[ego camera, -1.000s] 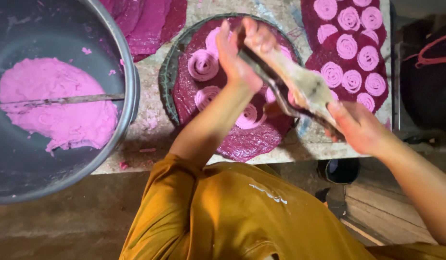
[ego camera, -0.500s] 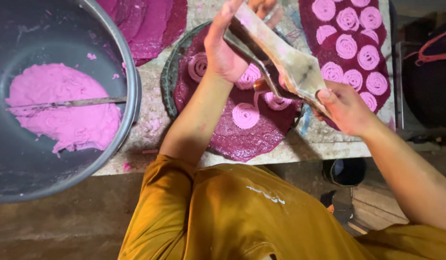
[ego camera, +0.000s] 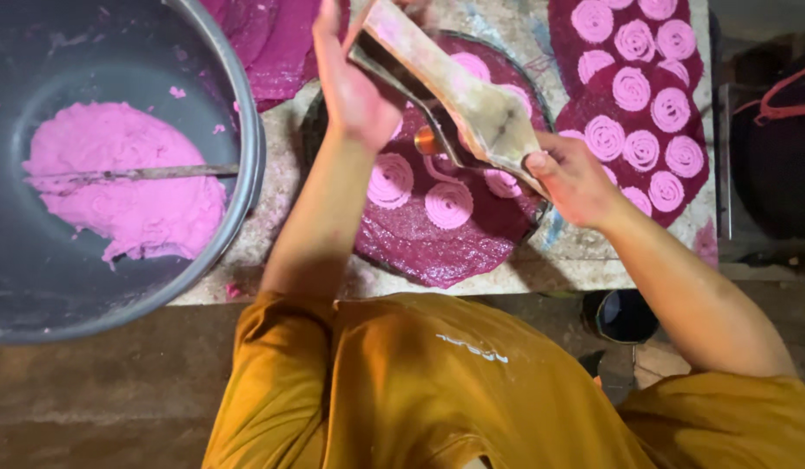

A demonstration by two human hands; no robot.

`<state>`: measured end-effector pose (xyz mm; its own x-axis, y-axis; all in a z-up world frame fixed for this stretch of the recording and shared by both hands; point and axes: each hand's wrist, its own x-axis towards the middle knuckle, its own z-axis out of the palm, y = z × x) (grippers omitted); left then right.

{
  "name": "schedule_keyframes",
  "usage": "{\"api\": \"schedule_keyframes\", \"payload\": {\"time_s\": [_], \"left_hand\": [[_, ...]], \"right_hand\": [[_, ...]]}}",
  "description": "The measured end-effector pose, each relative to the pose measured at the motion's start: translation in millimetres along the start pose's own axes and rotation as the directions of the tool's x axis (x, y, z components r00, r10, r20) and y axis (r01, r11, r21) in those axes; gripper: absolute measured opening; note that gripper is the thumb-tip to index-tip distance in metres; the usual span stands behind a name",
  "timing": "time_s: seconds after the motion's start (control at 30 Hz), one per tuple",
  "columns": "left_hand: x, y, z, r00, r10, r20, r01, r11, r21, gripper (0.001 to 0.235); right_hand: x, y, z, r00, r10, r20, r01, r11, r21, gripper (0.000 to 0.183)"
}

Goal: The person uses a wooden extrusion tool to form pink dough into rose-shaped rolls on a dark red mat. They repeatedly load the tool from a large bowl, extrude the dough, and arrange the finished rolls on the mat and a nearby tray.

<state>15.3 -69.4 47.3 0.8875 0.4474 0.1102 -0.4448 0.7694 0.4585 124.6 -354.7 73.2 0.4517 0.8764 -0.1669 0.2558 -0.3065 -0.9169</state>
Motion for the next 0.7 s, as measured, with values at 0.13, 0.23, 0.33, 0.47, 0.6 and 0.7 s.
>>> {"api": "schedule_keyframes", "payload": {"time_s": [0.13, 0.23, 0.33, 0.47, 0.6, 0.7], "left_hand": [[-48.8, -19.0, -25.7, 0.987, -0.076, -0.139, 0.153, 0.674, 0.722, 0.033], [-74.6, -39.7, -45.6, 0.987, -0.051, -0.155, 0.157, 0.546, 0.823, 0.047], [-81.7, -50.3, -53.7, 0.981, 0.023, -0.192, 0.159, 0.466, 0.870, 0.052], [-98.4, -43.5, -48.4, 0.974, 0.225, -0.033, -0.034, 0.287, 0.957, 0.050], [-142.3, -31.7, -36.3, 0.980, 0.179, 0.088, -0.087, -0.016, 0.996, 0.028], [-174.9, -33.6, -28.3, 0.992, 0.109, 0.067, -0.050, -0.153, 0.987, 0.036]], "right_hand": [[0.3, -3.2, 2.6, 0.998, 0.054, 0.015, -0.056, 0.990, 0.127, 0.077], [1.8, 1.2, 5.5, 0.998, 0.066, 0.002, -0.066, 0.994, 0.090, 0.076], [5.3, 10.4, 9.5, 0.996, 0.072, -0.042, -0.069, 0.994, 0.079, 0.077], [0.9, 27.6, 12.9, 0.995, 0.024, -0.096, -0.002, 0.974, 0.227, 0.079], [-25.2, 43.8, 14.5, 0.983, -0.060, -0.174, 0.111, 0.946, 0.303, 0.085], [-56.0, 54.2, 26.7, 0.971, -0.076, -0.227, 0.149, 0.934, 0.325, 0.086]]}}
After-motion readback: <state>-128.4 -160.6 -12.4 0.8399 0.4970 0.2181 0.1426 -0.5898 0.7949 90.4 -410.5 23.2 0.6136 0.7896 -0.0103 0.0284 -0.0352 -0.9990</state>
